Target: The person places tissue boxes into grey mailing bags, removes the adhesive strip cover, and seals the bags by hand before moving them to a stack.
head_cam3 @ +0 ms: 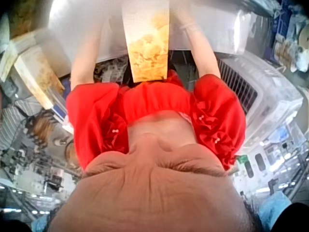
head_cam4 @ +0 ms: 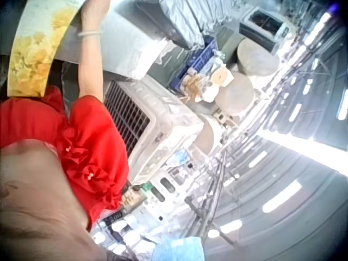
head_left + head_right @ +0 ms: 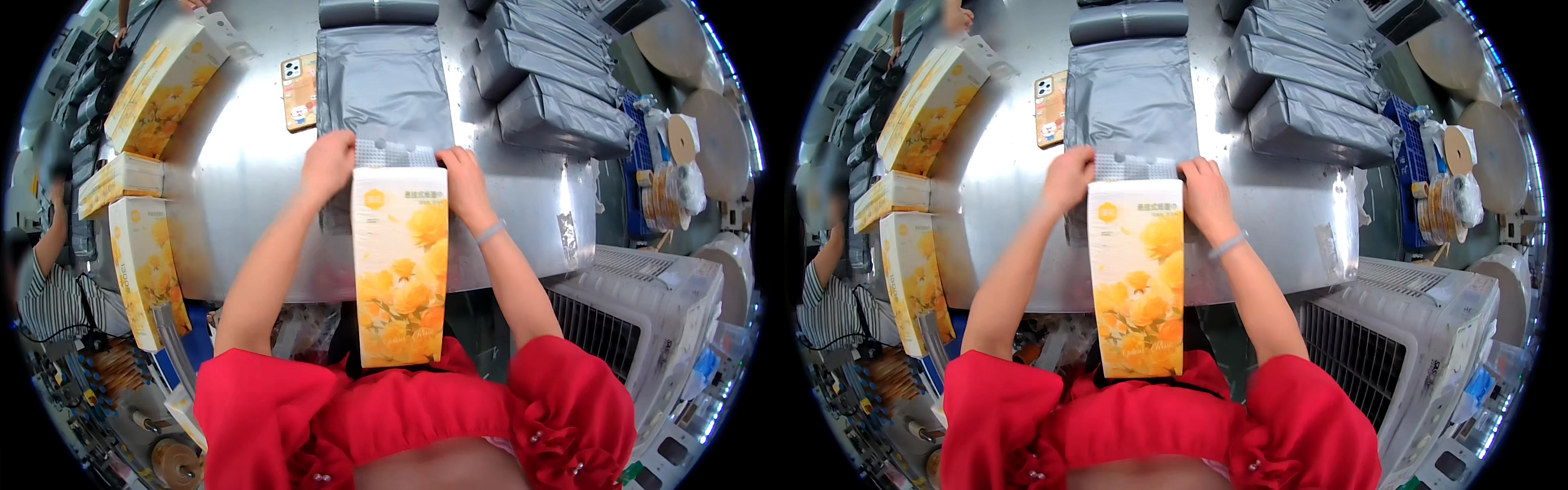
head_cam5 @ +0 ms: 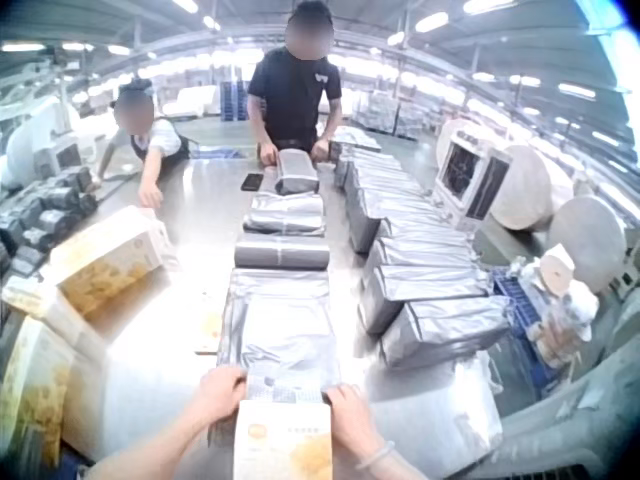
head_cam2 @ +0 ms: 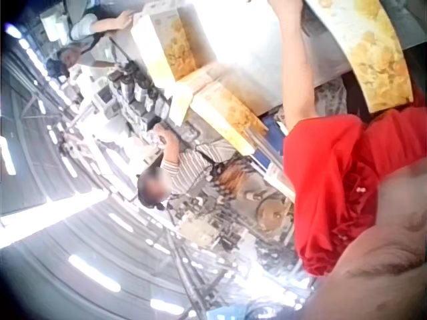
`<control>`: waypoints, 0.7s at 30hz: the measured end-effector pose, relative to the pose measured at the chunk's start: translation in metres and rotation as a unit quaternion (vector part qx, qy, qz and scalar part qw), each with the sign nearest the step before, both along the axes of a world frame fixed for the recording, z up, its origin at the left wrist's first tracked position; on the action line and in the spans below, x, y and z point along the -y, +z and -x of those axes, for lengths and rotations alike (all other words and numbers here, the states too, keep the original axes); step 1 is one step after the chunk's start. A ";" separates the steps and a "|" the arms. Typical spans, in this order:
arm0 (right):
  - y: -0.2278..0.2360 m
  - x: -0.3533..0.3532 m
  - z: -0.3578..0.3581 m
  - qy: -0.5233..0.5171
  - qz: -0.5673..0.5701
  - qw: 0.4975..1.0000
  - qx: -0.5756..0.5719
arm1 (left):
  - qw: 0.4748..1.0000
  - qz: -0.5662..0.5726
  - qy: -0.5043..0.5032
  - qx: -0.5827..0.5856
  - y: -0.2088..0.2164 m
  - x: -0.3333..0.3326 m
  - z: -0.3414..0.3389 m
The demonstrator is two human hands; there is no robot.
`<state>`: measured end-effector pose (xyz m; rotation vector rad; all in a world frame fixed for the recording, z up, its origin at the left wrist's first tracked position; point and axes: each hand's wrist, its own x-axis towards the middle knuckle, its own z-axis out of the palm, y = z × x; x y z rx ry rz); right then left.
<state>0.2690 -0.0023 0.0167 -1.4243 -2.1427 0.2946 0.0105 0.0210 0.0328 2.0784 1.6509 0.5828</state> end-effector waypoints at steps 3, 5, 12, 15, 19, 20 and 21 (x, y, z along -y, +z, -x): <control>0.019 0.017 0.006 -0.040 -0.053 0.988 -0.143 | 0.981 -0.139 0.029 0.134 0.029 0.041 -0.006; 0.022 0.045 0.008 -0.045 -0.122 0.972 -0.196 | 0.947 -0.300 0.002 0.111 0.005 0.082 -0.009; 0.032 0.004 0.016 -0.161 0.229 0.959 0.036 | 0.994 0.057 0.084 -0.039 -0.007 0.048 -0.005; 0.021 0.061 -0.018 -0.039 0.111 0.989 0.088 | 0.979 0.176 -0.067 -0.076 0.006 0.129 0.009; 0.031 0.161 -0.025 0.144 0.203 0.959 0.136 | 0.943 0.189 -0.256 -0.096 0.025 0.227 0.020; 0.046 0.151 -0.021 0.157 0.235 0.944 0.171 | 0.930 0.202 -0.249 -0.178 0.039 0.208 0.014; 0.048 0.128 -0.022 0.082 0.206 0.972 0.083 | 0.940 0.232 -0.190 -0.160 0.037 0.185 0.012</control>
